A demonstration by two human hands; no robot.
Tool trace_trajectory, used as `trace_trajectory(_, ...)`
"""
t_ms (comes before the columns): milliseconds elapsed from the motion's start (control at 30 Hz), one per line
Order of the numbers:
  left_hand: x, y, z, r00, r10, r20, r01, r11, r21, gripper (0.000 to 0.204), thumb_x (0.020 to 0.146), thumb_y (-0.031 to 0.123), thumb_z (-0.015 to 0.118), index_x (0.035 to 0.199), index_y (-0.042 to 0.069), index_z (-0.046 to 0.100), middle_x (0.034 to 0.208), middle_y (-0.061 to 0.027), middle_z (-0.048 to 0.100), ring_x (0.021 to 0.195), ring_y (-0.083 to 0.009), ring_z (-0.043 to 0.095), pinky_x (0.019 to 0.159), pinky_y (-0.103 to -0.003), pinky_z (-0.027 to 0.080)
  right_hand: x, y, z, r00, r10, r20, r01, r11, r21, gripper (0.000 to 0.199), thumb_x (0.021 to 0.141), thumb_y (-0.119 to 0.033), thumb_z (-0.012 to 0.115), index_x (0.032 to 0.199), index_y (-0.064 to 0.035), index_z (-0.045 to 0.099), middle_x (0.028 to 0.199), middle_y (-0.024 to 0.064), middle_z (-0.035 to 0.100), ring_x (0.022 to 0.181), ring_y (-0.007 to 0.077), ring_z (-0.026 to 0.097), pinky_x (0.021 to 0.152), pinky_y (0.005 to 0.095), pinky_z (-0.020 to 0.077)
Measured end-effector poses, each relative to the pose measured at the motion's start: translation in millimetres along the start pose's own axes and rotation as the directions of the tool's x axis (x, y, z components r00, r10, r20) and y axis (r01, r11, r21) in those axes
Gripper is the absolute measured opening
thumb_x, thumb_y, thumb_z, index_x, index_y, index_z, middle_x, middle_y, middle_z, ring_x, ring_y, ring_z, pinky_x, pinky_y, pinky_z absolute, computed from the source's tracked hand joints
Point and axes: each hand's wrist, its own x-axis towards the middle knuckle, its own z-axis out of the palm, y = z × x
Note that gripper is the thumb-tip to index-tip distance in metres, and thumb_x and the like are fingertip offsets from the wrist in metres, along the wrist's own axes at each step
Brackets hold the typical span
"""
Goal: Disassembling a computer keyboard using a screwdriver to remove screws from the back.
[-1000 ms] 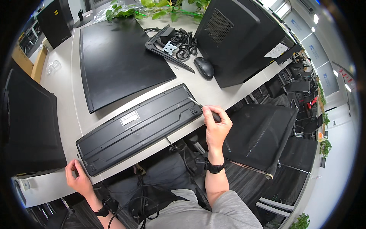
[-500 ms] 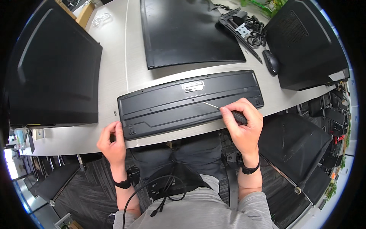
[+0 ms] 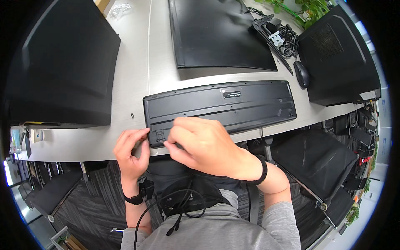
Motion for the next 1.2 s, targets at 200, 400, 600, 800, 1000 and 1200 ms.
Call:
trace_trajectory(200,3,1,-12,0.99,0.023,0.142,-0.015,0.998,-0.056,0.052,0.065,0.001,0.08,0.117,0.004,0.077,0.104,-0.0121,0.067,0.095,-0.0298,0.067,0.086,-0.037,0.055,21,-4,28,0.995,-0.073,0.074,0.075,0.997,-0.019,0.023,0.081,-0.003,0.084,0.084,-0.0042,0.061,0.076,0.0075,0.06,0.064,0.0284,0.061,0.053,0.0402,0.0471)
trace_trajectory(400,2,-2,-9,0.994,0.015,0.111,-0.012,0.999,-0.031,0.054,0.063,0.008,0.088,0.116,0.012,0.079,0.101,-0.0044,0.068,0.093,-0.0265,0.066,0.081,-0.039,0.052,33,-12,27,0.977,-0.074,0.199,0.093,0.992,-0.089,0.022,0.08,-0.005,0.081,0.087,-0.0021,0.06,0.081,0.0101,0.061,0.069,0.0316,0.064,0.056,0.0434,0.05)
trace_trajectory(600,0,-6,-7,0.996,0.014,0.092,-0.01,0.999,-0.037,0.044,0.066,0.01,0.087,0.108,0.01,0.077,0.1,-0.0032,0.067,0.093,-0.0261,0.065,0.08,-0.038,0.05,53,-23,33,0.926,-0.089,0.366,0.179,0.959,-0.219,0.023,0.078,-0.006,0.079,0.09,0.0001,0.06,0.082,0.0129,0.064,0.071,0.033,0.068,0.058,0.043,0.0528)
trace_trajectory(800,-2,-9,-5,0.996,0.014,0.083,-0.012,1.0,-0.024,0.035,0.067,0.009,0.085,0.1,0.007,0.074,0.1,-0.0023,0.067,0.091,-0.0266,0.065,0.079,-0.038,0.05,79,-40,34,0.822,0.047,0.567,0.219,0.893,-0.392,0.018,0.08,-0.008,0.077,0.086,-0.0003,0.063,0.073,0.0128,0.067,0.064,0.0325,0.07,0.055,0.0399,0.053)
trace_trajectory(1000,0,-8,-7,0.995,-0.026,0.099,0.025,1.0,0.002,0.03,0.068,0.007,0.084,0.096,0.007,0.072,0.099,-0.0024,0.068,0.091,-0.026,0.065,0.079,-0.038,0.05,94,-50,29,0.735,0.054,0.676,0.379,0.794,-0.475,0.015,0.074,-0.009,0.078,0.079,-0.001,0.066,0.068,0.0102,0.067,0.06,0.026,0.072,0.052,0.0351,0.0532)
trace_trajectory(1200,1,-7,-9,0.996,-0.021,0.09,0.026,0.999,-0.047,0.043,0.066,0.004,0.082,0.109,0.01,0.079,0.098,-0.0015,0.069,0.091,-0.0251,0.065,0.079,-0.037,0.05,83,-56,35,0.623,-0.018,0.782,0.562,0.706,-0.431,0.015,0.071,-0.011,0.077,0.076,-0.0045,0.065,0.071,0.006,0.066,0.069,0.0192,0.069,0.057,0.0319,0.0531)
